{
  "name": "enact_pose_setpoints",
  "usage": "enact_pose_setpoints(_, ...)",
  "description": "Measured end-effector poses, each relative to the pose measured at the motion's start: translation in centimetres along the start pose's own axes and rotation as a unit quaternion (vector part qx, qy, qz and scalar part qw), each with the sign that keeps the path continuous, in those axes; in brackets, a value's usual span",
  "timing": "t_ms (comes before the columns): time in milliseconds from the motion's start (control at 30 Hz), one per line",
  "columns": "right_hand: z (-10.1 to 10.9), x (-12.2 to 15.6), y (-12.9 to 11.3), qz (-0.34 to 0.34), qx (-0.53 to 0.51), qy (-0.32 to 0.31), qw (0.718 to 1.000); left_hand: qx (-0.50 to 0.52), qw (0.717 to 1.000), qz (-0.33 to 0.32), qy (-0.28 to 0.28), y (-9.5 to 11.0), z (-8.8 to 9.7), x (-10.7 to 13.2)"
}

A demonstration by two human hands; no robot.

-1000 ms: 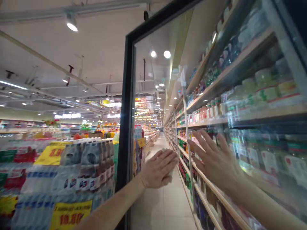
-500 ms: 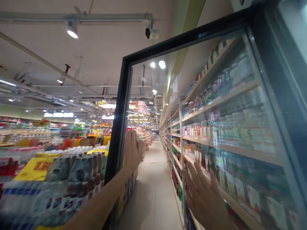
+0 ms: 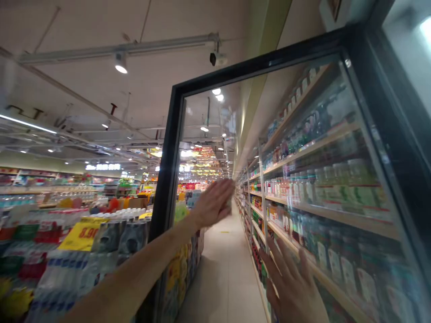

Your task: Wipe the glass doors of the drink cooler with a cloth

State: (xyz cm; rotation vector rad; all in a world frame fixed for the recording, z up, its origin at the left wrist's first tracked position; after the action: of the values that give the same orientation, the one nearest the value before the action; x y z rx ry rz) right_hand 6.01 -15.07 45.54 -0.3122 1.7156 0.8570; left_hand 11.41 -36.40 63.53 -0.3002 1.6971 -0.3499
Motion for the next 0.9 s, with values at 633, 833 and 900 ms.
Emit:
enact_pose_setpoints(633,0.3,-9.1,-5.1,0.001,-0.147,0.053,0.988,0.038,0.997,-0.015,-0.068,2.5,4.9,1.0)
enact_pose_setpoints(833,-3.9,-18.3,-12.1,-0.090,-0.079,-0.050,0.992,-0.061,0.991,-0.032,-0.112,-1.1,11.2,7.0)
enact_pose_setpoints(900,-4.7,-20.0,-13.1,-0.079,-0.040,-0.065,0.994,-0.110,0.989,-0.048,-0.091,-1.9,12.9,8.9)
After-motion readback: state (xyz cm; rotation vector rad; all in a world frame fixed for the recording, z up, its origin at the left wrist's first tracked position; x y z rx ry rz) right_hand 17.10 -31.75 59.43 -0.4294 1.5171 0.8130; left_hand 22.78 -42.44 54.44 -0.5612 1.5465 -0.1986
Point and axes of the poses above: each hand's wrist, its own x-axis away from the middle knuckle, its own z-axis out of the back of the hand, y = z × x, the point moved 5 cm from there along -x, towards the middle knuckle, and after that the axes turned 7 degrees about y, right-handed, at the moved point
